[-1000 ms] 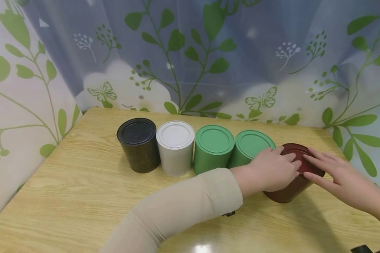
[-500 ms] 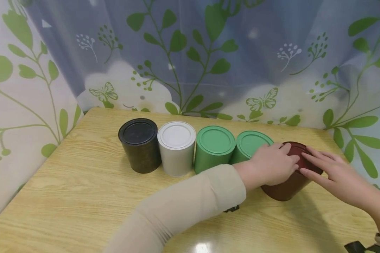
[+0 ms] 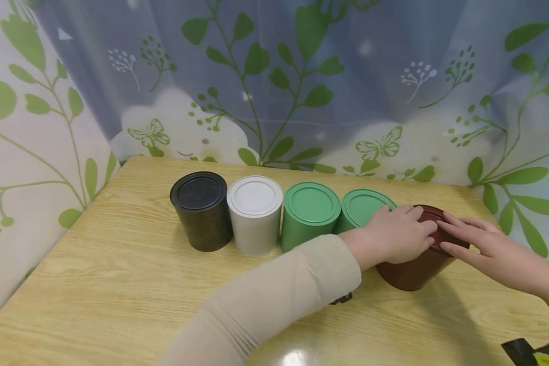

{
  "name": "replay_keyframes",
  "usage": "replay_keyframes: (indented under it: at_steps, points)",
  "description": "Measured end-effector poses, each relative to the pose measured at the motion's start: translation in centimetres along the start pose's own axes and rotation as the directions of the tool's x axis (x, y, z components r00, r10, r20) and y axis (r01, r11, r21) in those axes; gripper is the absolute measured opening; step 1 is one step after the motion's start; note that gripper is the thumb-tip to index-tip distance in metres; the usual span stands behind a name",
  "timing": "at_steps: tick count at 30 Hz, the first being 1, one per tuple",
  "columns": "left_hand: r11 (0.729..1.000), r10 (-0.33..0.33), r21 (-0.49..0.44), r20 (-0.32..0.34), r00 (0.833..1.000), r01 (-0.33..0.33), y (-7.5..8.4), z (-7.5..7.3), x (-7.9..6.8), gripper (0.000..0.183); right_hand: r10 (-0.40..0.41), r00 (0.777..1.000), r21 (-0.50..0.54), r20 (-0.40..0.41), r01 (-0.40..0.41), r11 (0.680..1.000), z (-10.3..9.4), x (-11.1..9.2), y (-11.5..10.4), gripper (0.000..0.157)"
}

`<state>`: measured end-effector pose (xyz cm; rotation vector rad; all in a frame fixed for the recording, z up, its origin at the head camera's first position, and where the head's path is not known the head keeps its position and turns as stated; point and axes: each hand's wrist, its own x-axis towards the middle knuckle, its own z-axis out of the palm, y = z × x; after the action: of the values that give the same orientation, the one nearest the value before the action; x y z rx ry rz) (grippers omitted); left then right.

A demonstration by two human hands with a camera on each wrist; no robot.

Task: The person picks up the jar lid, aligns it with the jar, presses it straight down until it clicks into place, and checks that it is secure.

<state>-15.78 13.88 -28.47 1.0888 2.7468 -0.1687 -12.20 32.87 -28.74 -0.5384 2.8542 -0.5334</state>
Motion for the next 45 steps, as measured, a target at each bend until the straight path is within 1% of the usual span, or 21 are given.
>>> replay_keyframes:
  at_steps: [3, 9, 12, 16, 20, 23, 25, 31, 32, 36, 38, 41, 45]
  points:
    - [1.0, -0.001, -0.025, 0.016, 1.0, 0.001, 0.0, -0.2, 0.1, 0.044, 0.018, 0.999, 0.019, 0.03, -0.019, 1.0, -0.2, 0.0, 0.1, 0.06]
    - [0.999, -0.01, -0.048, 0.037, 0.999, 0.012, 0.2, -0.6, 0.4, 0.047, 0.014, 0.998, 0.048, 0.055, -0.017, 0.999, -0.4, 0.0, 0.4, 0.06]
    - [0.999, -0.022, -0.042, 0.04, 0.999, 0.024, 0.4, -0.7, 0.5, 0.048, 0.003, 0.997, 0.074, 0.076, -0.009, 0.997, -0.5, 0.0, 0.7, 0.058]
    - [0.999, -0.034, -0.004, 0.021, 0.999, 0.034, 0.8, -0.8, 0.5, 0.049, -0.006, 0.996, 0.097, 0.089, -0.003, 0.995, -0.5, 0.0, 1.2, 0.057]
    - [0.998, -0.044, 0.033, 0.005, 0.999, 0.044, 1.0, -0.8, 0.3, 0.051, 0.002, 0.996, 0.09, 0.088, -0.01, 0.996, -0.6, 0.1, 1.6, 0.059]
    - [0.998, -0.052, 0.044, 0.005, 0.999, 0.052, 1.1, -0.8, 0.2, 0.052, 0.005, 0.997, 0.061, 0.073, -0.01, 0.998, -0.5, 0.1, 1.6, 0.062]
    - [0.998, -0.054, 0.038, 0.008, 0.998, 0.054, 1.2, -0.8, 0.2, 0.052, -0.007, 0.999, 0.048, 0.054, 0.004, 0.999, -0.3, 0.1, 1.5, 0.062]
    - [0.999, -0.042, -0.018, 0.021, 0.999, 0.043, 1.1, -0.7, 0.3, 0.051, -0.034, 0.999, 0.088, 0.036, 0.031, 0.996, 0.3, 0.1, 0.8, 0.064]
    - [0.999, -0.038, -0.026, 0.021, 0.999, 0.039, 1.0, -0.7, 0.4, 0.051, -0.035, 0.999, 0.08, 0.034, 0.032, 0.996, 0.3, 0.1, 0.7, 0.063]
    - [0.999, -0.028, -0.044, 0.021, 0.999, 0.029, 0.7, -0.9, 0.6, 0.052, -0.033, 0.999, -0.008, 0.031, 0.033, 0.999, 0.0, 0.4, 0.6, 0.064]
    - [0.999, -0.028, -0.045, 0.022, 0.999, 0.029, 0.6, -1.0, 0.6, 0.052, -0.038, 0.999, -0.022, 0.039, 0.039, 0.999, -0.2, 0.6, 0.7, 0.064]
    - [0.999, -0.03, -0.042, 0.028, 0.999, 0.031, 0.7, -1.1, 0.5, 0.052, -0.054, 0.997, 0.031, 0.055, 0.052, 0.998, -0.3, 0.5, 1.2, 0.064]
    - [0.997, -0.049, -0.051, 0.036, 0.998, 0.05, 1.0, -1.4, 0.7, 0.052, -0.086, 0.995, 0.1, 0.047, 0.081, 0.992, -0.2, 0.2, 2.1, 0.063]
